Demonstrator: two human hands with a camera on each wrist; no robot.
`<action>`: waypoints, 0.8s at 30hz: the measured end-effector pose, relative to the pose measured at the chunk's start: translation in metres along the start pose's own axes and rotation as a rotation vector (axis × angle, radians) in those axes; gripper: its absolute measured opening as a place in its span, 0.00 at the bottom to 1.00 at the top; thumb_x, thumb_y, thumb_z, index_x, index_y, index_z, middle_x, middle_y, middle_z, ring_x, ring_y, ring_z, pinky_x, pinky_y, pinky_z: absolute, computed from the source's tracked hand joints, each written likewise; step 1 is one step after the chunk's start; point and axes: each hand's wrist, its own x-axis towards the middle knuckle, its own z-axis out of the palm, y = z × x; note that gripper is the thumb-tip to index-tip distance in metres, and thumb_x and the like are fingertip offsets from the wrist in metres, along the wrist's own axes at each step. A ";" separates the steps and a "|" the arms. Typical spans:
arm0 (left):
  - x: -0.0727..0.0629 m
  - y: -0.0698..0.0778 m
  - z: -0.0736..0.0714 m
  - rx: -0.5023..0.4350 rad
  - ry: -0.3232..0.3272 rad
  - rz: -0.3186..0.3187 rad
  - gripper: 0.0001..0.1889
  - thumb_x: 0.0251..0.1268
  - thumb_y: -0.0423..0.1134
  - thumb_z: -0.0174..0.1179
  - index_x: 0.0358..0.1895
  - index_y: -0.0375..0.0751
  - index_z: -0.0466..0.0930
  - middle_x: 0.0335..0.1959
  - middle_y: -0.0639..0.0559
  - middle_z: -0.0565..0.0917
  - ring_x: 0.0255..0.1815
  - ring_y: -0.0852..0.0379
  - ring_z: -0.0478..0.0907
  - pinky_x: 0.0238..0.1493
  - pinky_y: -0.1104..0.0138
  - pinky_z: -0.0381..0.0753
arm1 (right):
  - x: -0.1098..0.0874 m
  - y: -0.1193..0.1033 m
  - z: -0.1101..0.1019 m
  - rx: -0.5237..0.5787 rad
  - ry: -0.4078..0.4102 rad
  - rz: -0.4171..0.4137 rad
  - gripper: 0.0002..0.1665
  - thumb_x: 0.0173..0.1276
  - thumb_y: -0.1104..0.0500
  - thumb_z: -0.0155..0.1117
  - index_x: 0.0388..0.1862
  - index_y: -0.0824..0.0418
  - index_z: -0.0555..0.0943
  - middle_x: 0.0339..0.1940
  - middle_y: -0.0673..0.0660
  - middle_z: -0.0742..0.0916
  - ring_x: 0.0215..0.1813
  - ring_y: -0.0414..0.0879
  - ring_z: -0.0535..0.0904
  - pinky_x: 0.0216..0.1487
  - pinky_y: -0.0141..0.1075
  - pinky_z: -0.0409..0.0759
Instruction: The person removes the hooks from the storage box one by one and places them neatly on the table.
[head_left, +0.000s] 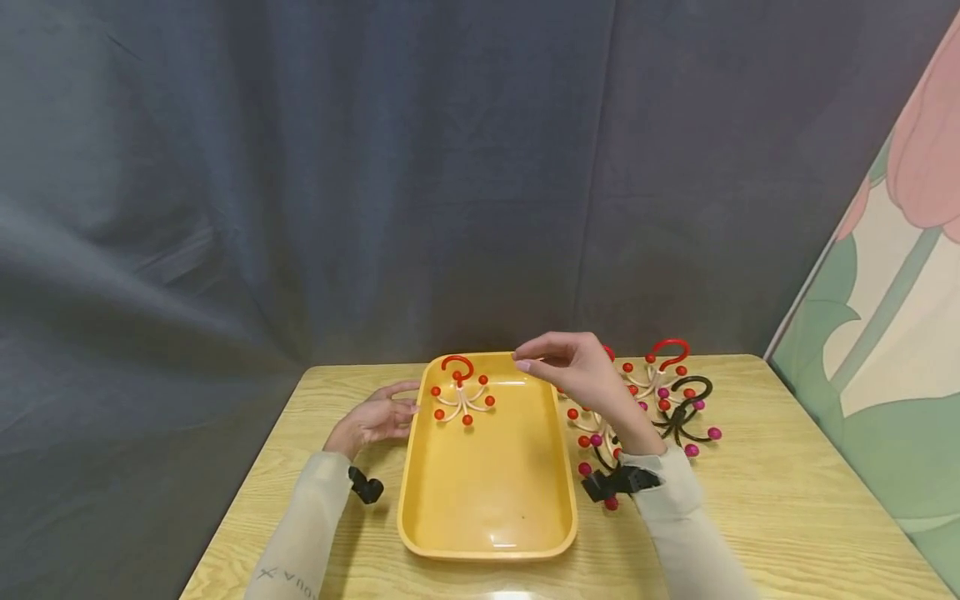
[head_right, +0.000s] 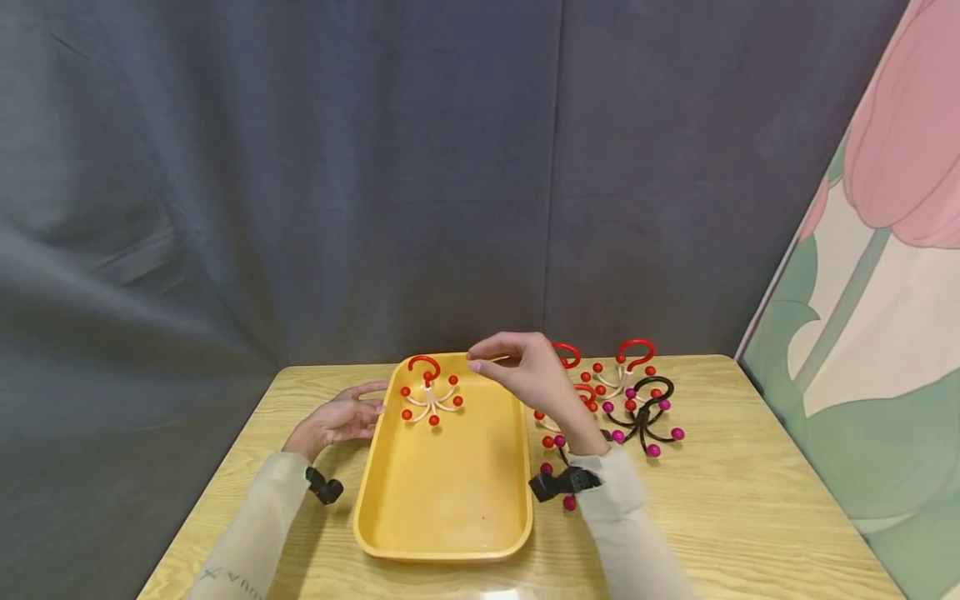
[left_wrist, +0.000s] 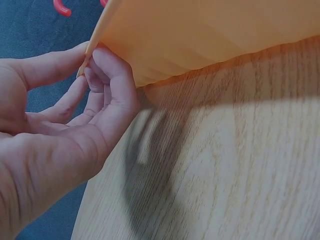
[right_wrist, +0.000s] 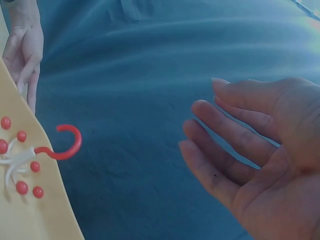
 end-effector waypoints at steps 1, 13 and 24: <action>0.000 0.000 0.000 -0.001 0.000 0.000 0.35 0.76 0.26 0.56 0.83 0.43 0.57 0.54 0.43 0.87 0.47 0.55 0.87 0.47 0.60 0.88 | 0.005 0.001 0.003 0.004 -0.007 -0.002 0.11 0.70 0.59 0.75 0.49 0.58 0.91 0.48 0.58 0.93 0.47 0.50 0.91 0.49 0.31 0.87; 0.001 -0.002 0.000 -0.002 0.005 -0.002 0.35 0.76 0.27 0.57 0.82 0.43 0.58 0.53 0.45 0.88 0.46 0.56 0.87 0.47 0.60 0.88 | 0.054 0.024 0.042 0.007 0.029 0.093 0.09 0.68 0.58 0.76 0.45 0.57 0.92 0.45 0.57 0.93 0.45 0.52 0.89 0.48 0.35 0.85; -0.001 -0.002 0.001 -0.009 -0.007 0.014 0.35 0.77 0.26 0.55 0.83 0.41 0.56 0.51 0.46 0.87 0.48 0.56 0.87 0.48 0.60 0.88 | 0.081 0.049 0.074 -0.074 0.090 0.218 0.13 0.68 0.57 0.76 0.49 0.59 0.90 0.48 0.57 0.91 0.48 0.50 0.87 0.55 0.43 0.87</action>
